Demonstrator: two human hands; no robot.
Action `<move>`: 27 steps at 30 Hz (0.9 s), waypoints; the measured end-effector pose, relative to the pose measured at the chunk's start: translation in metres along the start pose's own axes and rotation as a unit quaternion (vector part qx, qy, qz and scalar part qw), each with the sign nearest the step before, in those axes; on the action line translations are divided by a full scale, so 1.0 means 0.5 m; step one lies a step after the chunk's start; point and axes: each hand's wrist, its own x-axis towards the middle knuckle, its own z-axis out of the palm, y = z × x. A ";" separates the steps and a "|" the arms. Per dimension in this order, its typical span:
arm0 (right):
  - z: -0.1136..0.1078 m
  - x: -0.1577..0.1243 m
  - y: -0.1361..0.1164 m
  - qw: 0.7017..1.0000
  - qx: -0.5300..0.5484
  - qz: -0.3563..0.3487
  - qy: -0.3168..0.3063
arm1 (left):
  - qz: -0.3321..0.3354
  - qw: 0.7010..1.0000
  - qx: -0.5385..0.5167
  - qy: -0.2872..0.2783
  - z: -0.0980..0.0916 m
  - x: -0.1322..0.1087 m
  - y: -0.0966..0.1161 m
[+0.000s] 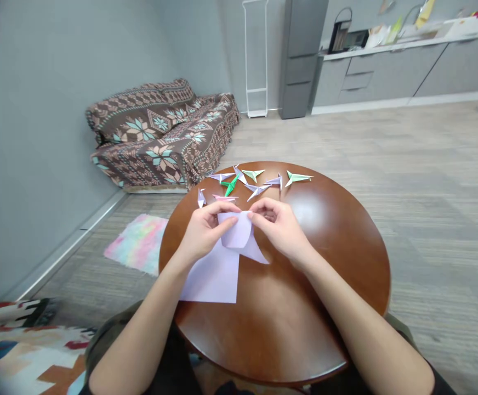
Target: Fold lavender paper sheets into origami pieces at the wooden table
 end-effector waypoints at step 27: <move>0.005 -0.009 0.000 0.979 -0.150 -0.123 -0.060 | -0.094 0.994 -0.040 0.025 0.014 -0.004 0.018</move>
